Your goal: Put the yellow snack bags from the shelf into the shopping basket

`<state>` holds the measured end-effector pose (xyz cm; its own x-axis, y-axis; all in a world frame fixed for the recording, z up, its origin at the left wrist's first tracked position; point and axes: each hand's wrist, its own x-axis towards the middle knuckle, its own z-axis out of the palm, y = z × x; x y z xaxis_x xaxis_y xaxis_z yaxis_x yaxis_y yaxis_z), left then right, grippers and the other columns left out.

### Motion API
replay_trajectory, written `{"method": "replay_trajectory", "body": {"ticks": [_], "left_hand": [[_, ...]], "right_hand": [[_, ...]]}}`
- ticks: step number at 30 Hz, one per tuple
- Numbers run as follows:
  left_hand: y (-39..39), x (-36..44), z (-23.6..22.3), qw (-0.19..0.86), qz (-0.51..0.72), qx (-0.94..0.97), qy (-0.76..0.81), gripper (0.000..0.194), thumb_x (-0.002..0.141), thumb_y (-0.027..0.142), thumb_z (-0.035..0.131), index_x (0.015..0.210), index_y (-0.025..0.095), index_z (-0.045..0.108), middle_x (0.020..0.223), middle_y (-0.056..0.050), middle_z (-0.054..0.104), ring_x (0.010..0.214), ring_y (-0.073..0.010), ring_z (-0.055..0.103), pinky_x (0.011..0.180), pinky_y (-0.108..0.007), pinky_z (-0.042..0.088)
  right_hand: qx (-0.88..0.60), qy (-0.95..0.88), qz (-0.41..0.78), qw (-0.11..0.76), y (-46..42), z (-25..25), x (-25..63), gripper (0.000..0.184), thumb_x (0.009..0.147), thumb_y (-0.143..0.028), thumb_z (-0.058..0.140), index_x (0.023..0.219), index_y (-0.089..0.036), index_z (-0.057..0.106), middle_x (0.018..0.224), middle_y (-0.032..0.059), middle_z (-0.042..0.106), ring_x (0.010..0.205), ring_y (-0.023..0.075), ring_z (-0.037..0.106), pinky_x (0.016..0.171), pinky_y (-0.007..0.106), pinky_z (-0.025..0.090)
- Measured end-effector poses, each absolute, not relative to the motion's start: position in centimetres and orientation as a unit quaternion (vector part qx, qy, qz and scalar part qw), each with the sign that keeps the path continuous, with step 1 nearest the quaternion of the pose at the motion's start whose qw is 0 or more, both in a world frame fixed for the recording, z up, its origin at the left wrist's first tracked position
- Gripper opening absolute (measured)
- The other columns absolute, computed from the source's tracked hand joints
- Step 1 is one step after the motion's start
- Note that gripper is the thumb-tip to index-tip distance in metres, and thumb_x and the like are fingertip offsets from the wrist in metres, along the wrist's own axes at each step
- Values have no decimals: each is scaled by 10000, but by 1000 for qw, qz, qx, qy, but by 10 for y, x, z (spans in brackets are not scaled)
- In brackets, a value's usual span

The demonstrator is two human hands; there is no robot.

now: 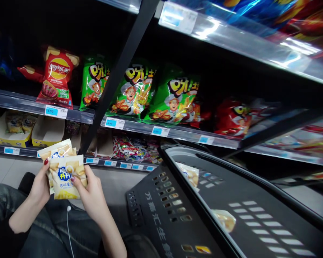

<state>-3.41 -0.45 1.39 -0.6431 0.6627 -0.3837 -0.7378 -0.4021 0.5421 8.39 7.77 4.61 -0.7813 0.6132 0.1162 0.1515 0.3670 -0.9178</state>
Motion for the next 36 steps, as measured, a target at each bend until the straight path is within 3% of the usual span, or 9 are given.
{"method": "replay_trajectory", "body": {"ticks": [4,10,14,16,19,21,23,29,36], "left_hand": [[-6,-37,12,429,827,-66,357,403,821,209,490,1220,159,524,931,-95,727,900,-265,664,847,-402,511],[-9,-38,4,427,801,-39,419,384,779,142,557,1162,115,564,917,-107,729,884,-267,667,838,-381,522],[-9,-37,5,441,797,-31,411,416,773,162,577,1185,109,548,948,-119,720,921,-272,653,843,-373,522],[-9,-36,5,436,793,-32,423,422,777,154,570,1195,102,539,944,-125,720,923,-274,651,838,-378,524],[-9,-36,6,432,787,-29,440,422,790,148,551,1207,92,524,949,-136,716,929,-278,648,832,-390,526],[-8,-36,6,435,784,-27,442,427,795,146,542,1217,89,513,973,-144,708,932,-279,646,831,-395,526],[-8,-36,5,437,784,-25,440,435,798,137,537,1229,91,504,995,-148,700,932,-278,645,831,-395,525],[-9,-35,5,451,781,-22,432,454,799,143,541,1248,99,490,1019,-155,689,948,-286,636,839,-402,521],[-7,-35,6,451,776,-28,441,438,775,155,576,1208,110,524,986,-139,705,952,-292,633,846,-409,517]], "right_hand": [[-190,-730,611,239,92,46,92,175,772,-311,595,899,-199,554,853,21,660,796,195,614,686,273,479],[-170,-547,736,360,116,45,102,329,723,-359,667,1007,-241,551,929,16,657,793,175,625,711,284,499],[-173,-498,757,386,122,53,110,324,673,-321,720,946,-240,567,797,-10,659,597,127,597,585,242,488],[-140,-442,800,380,120,56,112,265,649,-349,730,814,-229,560,592,-52,604,410,85,488,453,207,434],[-43,-321,885,334,115,54,113,278,662,-379,706,656,-222,477,333,-132,374,252,33,210,330,158,296],[34,-254,918,303,112,48,113,280,701,-332,679,631,-218,433,273,-164,258,229,12,76,296,129,208],[96,-217,930,282,110,42,111,280,736,-272,652,622,-214,403,255,-174,222,211,1,30,279,112,148],[167,-151,940,258,111,42,109,244,782,-174,596,654,-202,391,276,-172,248,202,-13,88,285,90,105],[126,-95,955,251,116,51,111,184,782,-149,560,717,-181,391,333,-166,245,244,-15,206,312,102,88]]}}
